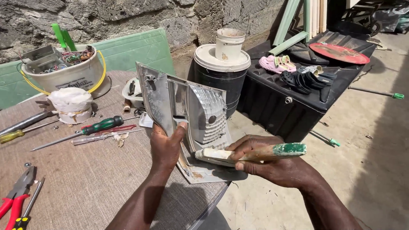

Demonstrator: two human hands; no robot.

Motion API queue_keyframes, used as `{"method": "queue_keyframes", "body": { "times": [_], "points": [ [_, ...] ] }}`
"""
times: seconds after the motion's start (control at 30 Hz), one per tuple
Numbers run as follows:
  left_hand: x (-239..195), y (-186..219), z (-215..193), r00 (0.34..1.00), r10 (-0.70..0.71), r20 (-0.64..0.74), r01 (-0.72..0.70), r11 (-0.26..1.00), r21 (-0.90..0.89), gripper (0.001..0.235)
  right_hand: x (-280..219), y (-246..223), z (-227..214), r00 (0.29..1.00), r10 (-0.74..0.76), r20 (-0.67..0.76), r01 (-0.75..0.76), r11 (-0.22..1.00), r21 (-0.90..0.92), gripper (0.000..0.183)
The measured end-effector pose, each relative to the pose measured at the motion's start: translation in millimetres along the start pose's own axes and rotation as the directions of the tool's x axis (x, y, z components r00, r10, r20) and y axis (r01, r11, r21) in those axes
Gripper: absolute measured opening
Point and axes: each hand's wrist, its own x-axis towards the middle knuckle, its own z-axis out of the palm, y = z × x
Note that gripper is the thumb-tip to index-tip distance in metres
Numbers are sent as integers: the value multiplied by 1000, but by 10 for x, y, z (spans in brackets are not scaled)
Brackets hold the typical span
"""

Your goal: The person holds a metal part and uses a brush to clean its surface. They rotate the part to access different sides and continue brushing to remove debris.

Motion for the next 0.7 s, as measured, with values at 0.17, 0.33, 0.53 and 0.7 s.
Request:
{"method": "queue_keyframes", "body": {
  "times": [0.17,0.33,0.53,0.7],
  "points": [
    [-114,80,34,957,291,-14,-291,954,-74,70,-95,44,-124,954,245,174,-185,936,-301,13],
    [-133,160,46,939,339,-61,-329,935,135,84,-38,-153,-154,986,111,126,-22,828,-560,13],
    [-143,190,-41,941,325,-90,-312,940,134,81,-85,-126,-58,967,180,179,-36,795,-605,20],
    [-176,256,-33,980,195,-41,-189,974,125,95,-229,123,125,990,82,113,-94,991,98,22]
  ]
}}
